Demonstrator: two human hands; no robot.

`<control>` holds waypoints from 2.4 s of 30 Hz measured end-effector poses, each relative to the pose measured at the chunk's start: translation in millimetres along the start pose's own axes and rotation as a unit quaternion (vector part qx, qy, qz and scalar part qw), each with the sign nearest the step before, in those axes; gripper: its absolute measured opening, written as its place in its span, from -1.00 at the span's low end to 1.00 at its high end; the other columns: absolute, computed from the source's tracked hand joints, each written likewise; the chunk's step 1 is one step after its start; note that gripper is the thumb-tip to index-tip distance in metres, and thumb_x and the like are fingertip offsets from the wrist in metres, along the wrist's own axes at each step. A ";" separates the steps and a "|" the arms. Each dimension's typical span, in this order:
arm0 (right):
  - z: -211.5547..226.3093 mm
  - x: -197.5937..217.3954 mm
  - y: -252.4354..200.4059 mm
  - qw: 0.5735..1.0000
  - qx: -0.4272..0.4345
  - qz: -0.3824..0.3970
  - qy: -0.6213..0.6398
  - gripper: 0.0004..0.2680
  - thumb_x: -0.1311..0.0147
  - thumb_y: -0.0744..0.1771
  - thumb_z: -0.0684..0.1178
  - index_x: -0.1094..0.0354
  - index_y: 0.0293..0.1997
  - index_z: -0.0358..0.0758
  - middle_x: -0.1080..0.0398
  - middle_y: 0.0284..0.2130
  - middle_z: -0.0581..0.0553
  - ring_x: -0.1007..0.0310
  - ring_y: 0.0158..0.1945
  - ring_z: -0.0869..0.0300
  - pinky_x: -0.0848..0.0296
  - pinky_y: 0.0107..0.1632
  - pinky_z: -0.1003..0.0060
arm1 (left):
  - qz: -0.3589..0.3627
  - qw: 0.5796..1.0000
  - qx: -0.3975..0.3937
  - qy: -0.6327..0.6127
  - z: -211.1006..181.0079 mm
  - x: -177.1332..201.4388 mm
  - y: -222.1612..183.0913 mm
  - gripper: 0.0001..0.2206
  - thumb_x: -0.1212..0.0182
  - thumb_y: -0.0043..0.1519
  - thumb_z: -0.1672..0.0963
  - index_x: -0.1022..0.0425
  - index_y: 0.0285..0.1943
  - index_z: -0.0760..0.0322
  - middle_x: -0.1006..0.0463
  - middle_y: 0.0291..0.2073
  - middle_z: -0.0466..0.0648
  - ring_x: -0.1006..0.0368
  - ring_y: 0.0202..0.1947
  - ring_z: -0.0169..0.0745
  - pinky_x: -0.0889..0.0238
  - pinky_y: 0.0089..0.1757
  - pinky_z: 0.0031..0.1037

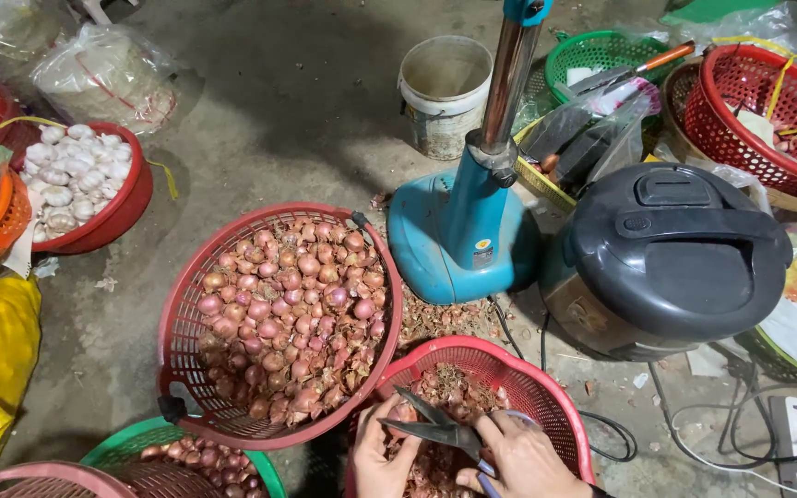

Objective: Trimming the roots and stems of shallots using scissors and sorting them into baskets

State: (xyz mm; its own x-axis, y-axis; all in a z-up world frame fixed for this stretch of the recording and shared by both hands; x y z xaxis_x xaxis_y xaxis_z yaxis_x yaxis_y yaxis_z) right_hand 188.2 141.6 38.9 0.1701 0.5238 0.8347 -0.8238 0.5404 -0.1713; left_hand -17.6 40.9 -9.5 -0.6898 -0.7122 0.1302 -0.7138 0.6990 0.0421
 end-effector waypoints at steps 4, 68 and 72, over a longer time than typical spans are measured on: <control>-5.6 -5.4 0.4 1.000 -0.014 -0.002 0.012 -0.55 -0.07 0.34 0.56 -0.20 -0.19 -0.06 -0.41 -0.39 -0.22 -0.46 -0.31 -0.23 -0.39 -0.24 -0.10 | 0.003 0.999 -0.020 -0.029 18.9 1.0 -3.6 -0.41 -0.58 -0.10 0.29 -0.57 0.19 0.32 -0.54 0.08 0.06 -0.61 0.05 -0.16 -0.46 0.08 -0.46; -14.4 8.6 5.1 0.994 -0.045 -0.016 0.100 -0.60 -0.19 0.29 0.53 -0.29 -0.20 0.04 -0.39 -0.40 0.00 -0.52 -0.40 0.07 -0.43 -0.31 0.21 | 0.249 0.949 0.184 -0.056 -80.5 63.1 76.8 -0.45 -0.14 0.25 0.11 -0.26 0.50 0.10 -0.58 0.03 0.01 -0.53 -0.28 -0.25 -0.59 -0.10 -0.40; 10.2 27.5 10.5 0.994 -0.028 -0.014 0.100 -0.57 -0.19 0.29 0.52 -0.31 -0.08 0.00 -0.36 -0.32 -0.05 -0.43 -0.27 0.03 -0.39 -0.24 0.18 | 0.266 0.925 0.266 -0.052 -60.4 44.3 42.8 -0.35 -0.15 0.26 0.15 -0.07 0.58 0.11 -0.66 0.01 -0.05 -0.58 -0.10 -0.29 -0.44 0.17 -0.41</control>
State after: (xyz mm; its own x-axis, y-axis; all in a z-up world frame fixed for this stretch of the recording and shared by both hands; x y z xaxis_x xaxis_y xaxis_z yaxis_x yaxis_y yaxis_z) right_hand 178.7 154.9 65.3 0.3022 0.6254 0.7194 -0.7864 0.5901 -0.1826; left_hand -71.5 43.2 57.9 -0.9487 -0.2988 -0.1039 -0.2105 0.8413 -0.4978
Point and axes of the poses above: each hand's wrist, its own y-axis towards the middle knuckle, its own x-axis out of the back of the hand, z = x × y, the point moved 5 cm from there along y, towards the middle knuckle
